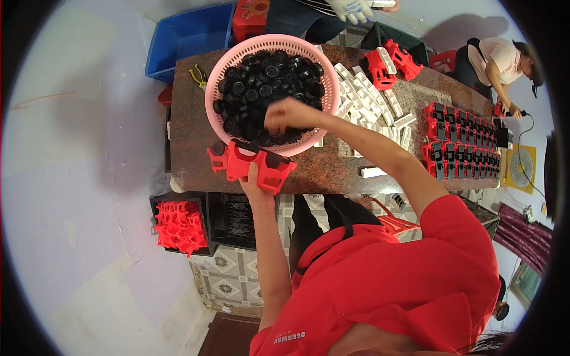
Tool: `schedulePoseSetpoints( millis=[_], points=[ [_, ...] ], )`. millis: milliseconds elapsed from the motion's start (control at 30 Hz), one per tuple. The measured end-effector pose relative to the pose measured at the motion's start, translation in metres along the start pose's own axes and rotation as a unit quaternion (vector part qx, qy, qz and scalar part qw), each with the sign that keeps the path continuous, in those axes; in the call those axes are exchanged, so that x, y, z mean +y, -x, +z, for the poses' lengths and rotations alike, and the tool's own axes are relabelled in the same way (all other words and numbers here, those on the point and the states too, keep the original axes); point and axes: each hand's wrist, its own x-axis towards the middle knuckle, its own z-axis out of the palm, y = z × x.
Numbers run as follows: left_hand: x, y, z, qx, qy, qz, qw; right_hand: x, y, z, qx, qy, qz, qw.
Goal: The person assembles plastic toy fire trucks by attaching wheels to the toy chassis with plastic pins by hand.
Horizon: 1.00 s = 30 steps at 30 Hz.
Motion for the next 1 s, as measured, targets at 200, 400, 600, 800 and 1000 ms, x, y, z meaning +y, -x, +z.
schedulePoseSetpoints(
  millis=[200, 400, 600, 800, 1000],
  points=[
    [0.006, 0.004, -0.001, -0.057, 0.159, -0.078, 0.982, 0.084, -0.005, -0.076, 0.168, 0.732, 0.005, 0.660],
    [0.004, 0.007, -0.002, -0.037, 0.122, -0.063, 0.990, 0.014, 0.033, -0.019, 0.288, 0.293, -0.031, 0.911],
    [0.015, 0.015, 0.033, -0.048, 0.028, -0.065, 0.996, -0.068, 0.082, 0.046, 0.182, -0.066, -0.009, 0.981],
    [0.020, 0.017, 0.038, -0.084, -0.027, -0.093, 0.992, -0.063, 0.100, 0.050, 0.215, 0.065, -0.019, 0.974],
    [0.019, 0.025, 0.043, -0.113, -0.026, -0.080, 0.990, -0.058, 0.110, 0.044, 0.197, 0.117, -0.018, 0.973]
  ],
)
